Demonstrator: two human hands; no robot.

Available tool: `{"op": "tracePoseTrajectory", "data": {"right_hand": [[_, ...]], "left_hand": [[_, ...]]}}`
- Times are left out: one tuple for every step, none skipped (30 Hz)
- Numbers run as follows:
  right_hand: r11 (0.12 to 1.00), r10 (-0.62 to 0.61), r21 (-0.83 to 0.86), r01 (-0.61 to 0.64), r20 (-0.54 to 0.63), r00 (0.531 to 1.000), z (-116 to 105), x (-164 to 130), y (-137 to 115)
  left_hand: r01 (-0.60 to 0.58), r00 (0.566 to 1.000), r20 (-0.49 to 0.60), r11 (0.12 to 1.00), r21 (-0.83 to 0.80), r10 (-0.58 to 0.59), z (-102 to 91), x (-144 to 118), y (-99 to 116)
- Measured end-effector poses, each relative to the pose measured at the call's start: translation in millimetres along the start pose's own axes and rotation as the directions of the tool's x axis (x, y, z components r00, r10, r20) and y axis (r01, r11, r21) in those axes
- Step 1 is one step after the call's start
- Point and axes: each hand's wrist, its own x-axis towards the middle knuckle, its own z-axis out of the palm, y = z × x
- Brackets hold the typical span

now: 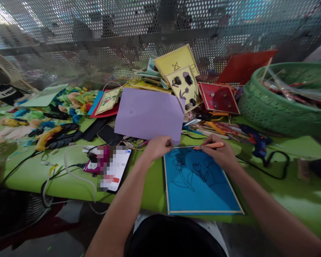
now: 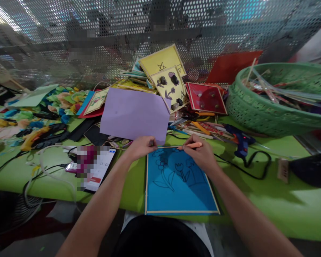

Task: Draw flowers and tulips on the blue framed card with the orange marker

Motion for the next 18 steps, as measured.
{"op": "tracePoseTrajectory", "data": {"right_hand": [[1.000,0.003,-0.001,-0.003,0.005,1.000,0.1,0.1,0.4],[1.000,0.009,0.000,-0.009,0.012,1.000,0.1,0.2,0.7],[1.000,0.015,0.002,-0.015,0.016,1.000,0.1,0.3,0.8],[1.000,0.019,0.005,-0.019,0.019,1.000,0.1,0.4,0.7],[1.000,0.020,0.007,-0.020,0.019,1.000,-0.2,0.5,0.5],[1.000,0.019,0.010,-0.020,0.013,1.000,-0.8,0.6,0.3],[1.000,0.021,0.015,-0.021,0.003,1.000,-1.7,0.8,0.1],[0.999,0.025,0.023,-0.025,-0.011,1.000,-3.0,1.0,0.0],[0.999,0.032,0.031,-0.032,-0.027,0.999,-4.4,1.3,0.1],[0.998,0.041,0.040,-0.039,-0.043,0.998,-6.1,1.6,0.3],[0.998,0.046,0.050,-0.043,-0.056,0.997,-7.7,2.0,0.7],[0.997,0.047,0.059,-0.043,-0.065,0.997,-9.2,2.4,1.0],[0.997,0.043,0.063,-0.038,-0.073,0.996,-10.5,2.7,1.2],[0.998,0.038,0.059,-0.033,-0.077,0.996,-11.4,3.0,1.2],[0.998,0.033,0.052,-0.029,-0.074,0.997,-11.9,3.1,0.9],[0.999,0.032,0.043,-0.029,-0.068,0.997,-12.0,3.2,0.3],[0.999,0.035,0.033,-0.033,-0.055,0.998,-11.8,3.1,-0.7],[0.999,0.041,0.027,-0.040,-0.040,0.998,-11.2,2.9,-2.0]], "left_hand": [[0.001,1.000,0.001,1.000,0.001,-0.001,0.1,0.2,0.0],[0.001,1.000,-0.001,1.000,0.004,-0.001,0.2,0.4,-0.3],[-0.002,1.000,-0.005,1.000,0.008,0.002,0.5,0.5,-0.7],[-0.006,1.000,-0.008,1.000,0.012,0.006,0.7,0.7,-1.2],[-0.007,1.000,-0.008,1.000,0.014,0.008,0.9,0.8,-1.6],[-0.007,1.000,-0.005,1.000,0.014,0.007,1.1,0.9,-1.9],[-0.003,1.000,0.000,1.000,0.011,0.003,1.1,0.8,-2.1],[0.001,1.000,0.004,1.000,0.007,-0.001,1.0,0.7,-2.1],[0.002,1.000,0.005,1.000,0.003,-0.002,0.8,0.6,-2.0],[0.002,1.000,0.003,1.000,0.002,-0.002,0.6,0.5,-1.8],[0.000,1.000,-0.001,1.000,0.002,0.000,0.4,0.4,-1.6],[0.000,1.000,-0.004,1.000,0.004,0.000,0.2,0.4,-1.4],[0.000,1.000,-0.003,1.000,0.006,0.000,0.1,0.5,-1.2],[0.001,1.000,-0.001,1.000,0.009,-0.001,0.1,0.5,-1.2],[0.003,1.000,0.001,1.000,0.012,-0.003,0.0,0.6,-1.1],[0.003,1.000,0.003,1.000,0.016,-0.003,0.0,0.7,-1.2],[0.002,1.000,0.004,1.000,0.022,-0.002,0.0,0.7,-1.2],[0.000,1.000,0.003,1.000,0.027,0.000,-0.1,0.7,-1.3]]}}
